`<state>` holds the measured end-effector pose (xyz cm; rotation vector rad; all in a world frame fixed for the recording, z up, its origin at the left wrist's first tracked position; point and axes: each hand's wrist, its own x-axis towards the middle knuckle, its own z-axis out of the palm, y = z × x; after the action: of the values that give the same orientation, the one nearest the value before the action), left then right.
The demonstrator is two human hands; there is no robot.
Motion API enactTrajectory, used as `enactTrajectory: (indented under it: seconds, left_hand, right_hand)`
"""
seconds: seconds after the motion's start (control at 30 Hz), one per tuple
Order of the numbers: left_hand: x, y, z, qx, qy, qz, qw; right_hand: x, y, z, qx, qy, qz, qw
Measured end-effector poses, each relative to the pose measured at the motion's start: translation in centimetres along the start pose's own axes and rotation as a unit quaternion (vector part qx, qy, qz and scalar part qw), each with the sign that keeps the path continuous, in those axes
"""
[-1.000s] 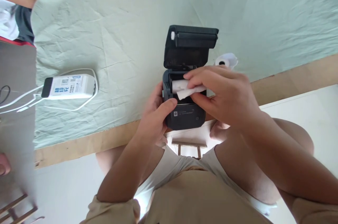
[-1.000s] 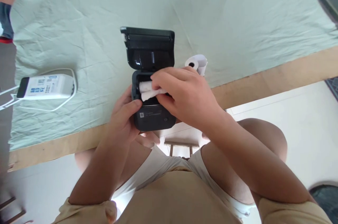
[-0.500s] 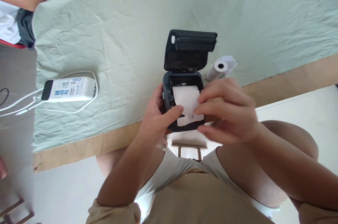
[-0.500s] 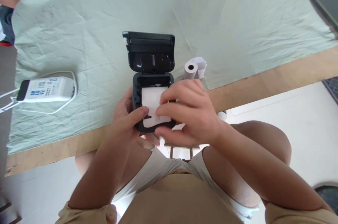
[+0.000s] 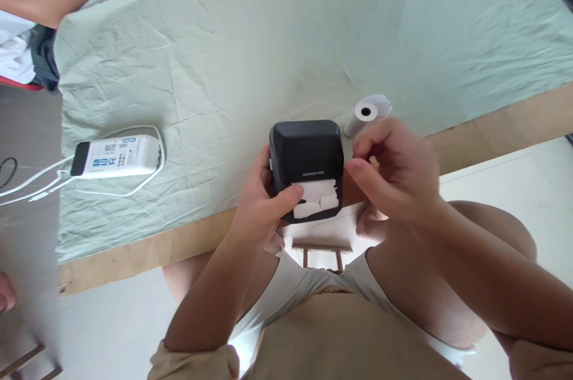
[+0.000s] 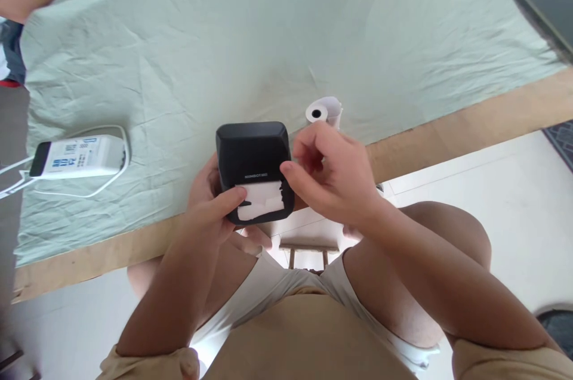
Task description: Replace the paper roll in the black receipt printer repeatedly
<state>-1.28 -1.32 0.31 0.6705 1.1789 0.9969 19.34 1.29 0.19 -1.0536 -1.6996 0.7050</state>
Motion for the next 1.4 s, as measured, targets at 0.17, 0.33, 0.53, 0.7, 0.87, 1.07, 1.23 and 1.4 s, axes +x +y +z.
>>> enactTrajectory:
  seconds: [0.17, 0.33, 0.53, 0.7, 0.87, 1.07, 1.23, 1.4]
  left_hand:
    - [0.3, -0.6, 0.0, -0.042, -0.043, 0.051, 0.997]
    - [0.3, -0.8, 0.4, -0.041, -0.010, 0.036, 0.998]
    - [0.7, -0.7, 0.7, -0.058, -0.010, 0.053, 0.997]
    - [1.2, -0.5, 1.4, -0.110, 0.057, 0.023, 0.992]
    - [1.0, 0.0, 1.3, -0.106, 0.053, 0.027, 0.993]
    - [0.8, 0.7, 1.4, -0.067, 0.056, 0.015, 0.996]
    - [0.8, 0.6, 1.4, -0.070, 0.057, 0.003, 0.996]
    - [1.0, 0.5, 1.5, -0.082, 0.073, -0.001, 0.994]
  right_hand:
    - [0.3, 0.7, 0.5, 0.033, -0.090, 0.113, 0.989]
    - [0.7, 0.9, 0.5, 0.027, -0.114, 0.138, 0.984]
    - [0.4, 1.2, 0.6, 0.040, -0.117, 0.108, 0.986]
    - [0.3, 1.3, 0.4, 0.067, -0.116, 0.094, 0.986]
    - [0.1, 1.3, 0.2, 0.101, -0.130, 0.129, 0.978]
    - [0.4, 0.8, -0.1, 0.084, -0.135, 0.139, 0.977]
    - [0.7, 0.0, -0.3, 0.063, -0.076, 0.095, 0.991]
    - [1.1, -0.4, 0.4, 0.080, 0.048, 0.071, 0.993]
